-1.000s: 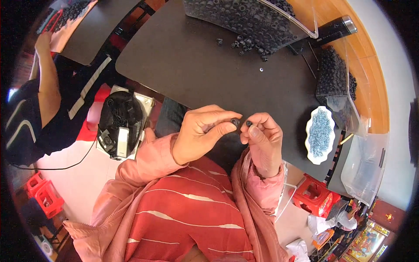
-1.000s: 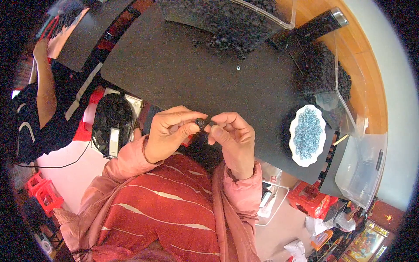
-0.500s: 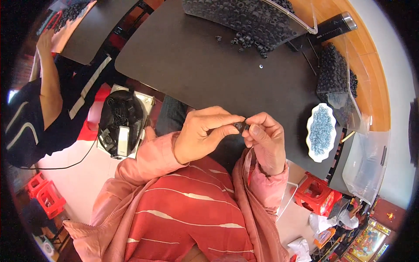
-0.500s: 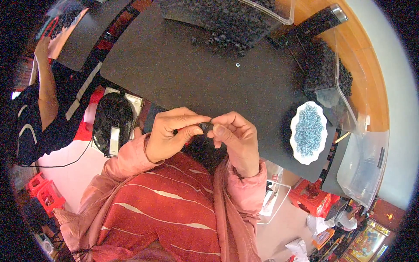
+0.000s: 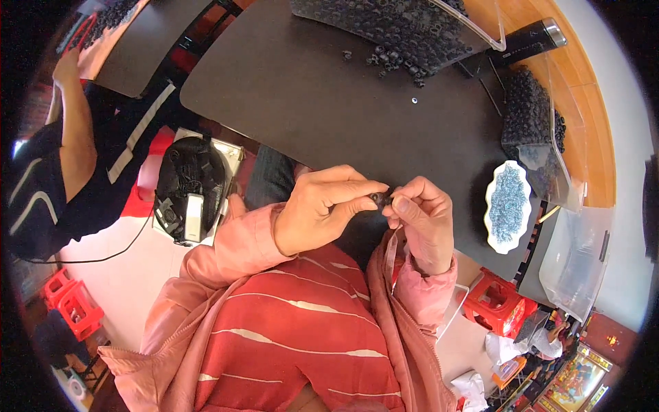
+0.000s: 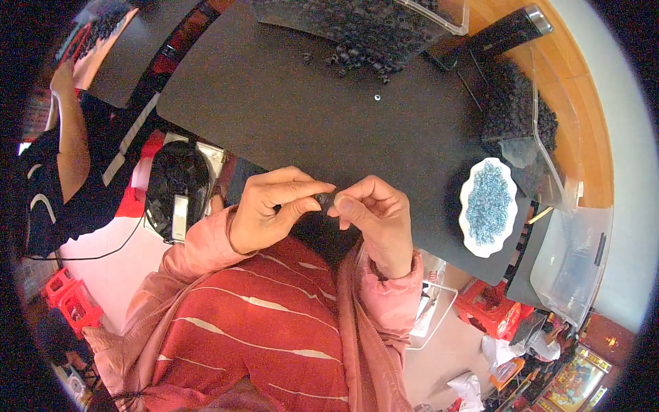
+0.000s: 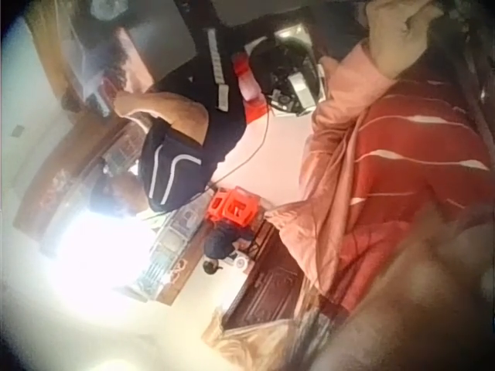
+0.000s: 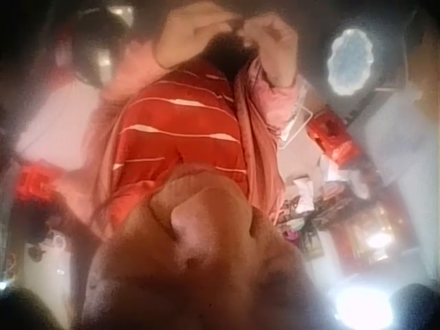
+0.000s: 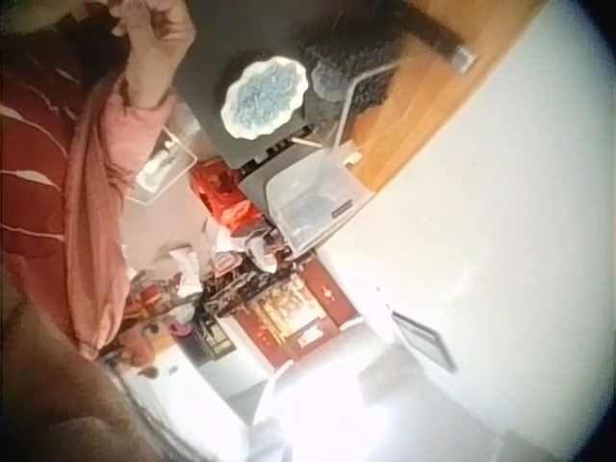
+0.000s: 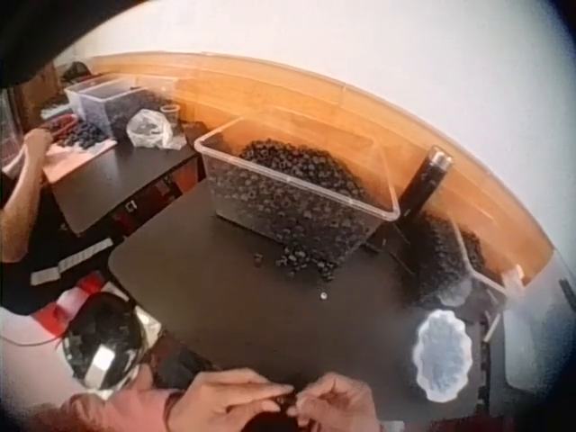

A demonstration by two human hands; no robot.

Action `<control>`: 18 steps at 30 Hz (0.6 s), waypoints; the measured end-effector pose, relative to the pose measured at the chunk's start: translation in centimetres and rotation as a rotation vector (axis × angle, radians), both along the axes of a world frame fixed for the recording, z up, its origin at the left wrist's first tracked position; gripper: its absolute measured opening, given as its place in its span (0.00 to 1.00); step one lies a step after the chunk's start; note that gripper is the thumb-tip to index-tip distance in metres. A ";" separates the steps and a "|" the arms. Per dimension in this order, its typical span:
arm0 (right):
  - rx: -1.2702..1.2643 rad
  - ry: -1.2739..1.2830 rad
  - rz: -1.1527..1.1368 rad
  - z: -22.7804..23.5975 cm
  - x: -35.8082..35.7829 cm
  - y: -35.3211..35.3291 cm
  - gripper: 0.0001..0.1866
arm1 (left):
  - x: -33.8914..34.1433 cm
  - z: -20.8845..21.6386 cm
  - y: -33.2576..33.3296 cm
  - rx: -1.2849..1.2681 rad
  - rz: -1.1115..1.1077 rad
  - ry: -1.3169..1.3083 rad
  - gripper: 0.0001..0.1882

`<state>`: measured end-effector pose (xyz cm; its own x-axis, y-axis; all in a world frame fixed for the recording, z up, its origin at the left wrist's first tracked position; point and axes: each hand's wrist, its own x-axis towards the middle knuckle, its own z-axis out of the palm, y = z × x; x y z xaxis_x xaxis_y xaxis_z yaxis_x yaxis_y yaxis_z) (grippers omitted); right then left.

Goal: The person assembles small parts by hand, taking small metal springs from the table and inserting them into black rubber components.

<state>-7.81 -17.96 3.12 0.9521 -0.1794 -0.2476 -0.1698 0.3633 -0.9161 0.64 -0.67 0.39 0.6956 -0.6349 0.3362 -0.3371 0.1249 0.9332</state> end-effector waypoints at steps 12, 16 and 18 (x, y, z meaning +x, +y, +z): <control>-0.076 0.000 0.018 -0.7 0.1 0.6 0.06 | -0.2 -0.1 -0.1 -0.053 0.025 -0.050 0.15; -0.025 -0.020 0.022 -0.9 0.0 0.6 0.07 | -0.3 0.2 0.1 -0.032 0.026 -0.119 0.14; 0.081 -0.018 0.045 -0.9 0.0 0.6 0.07 | -0.4 0.2 0.1 -0.022 0.041 -0.153 0.12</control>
<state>-7.82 -17.36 2.25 0.9632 -0.1161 -0.2424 -0.1716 0.4283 -0.8872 0.24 -0.57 0.63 0.6601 -0.5983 0.4542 -0.4805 0.1285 0.8675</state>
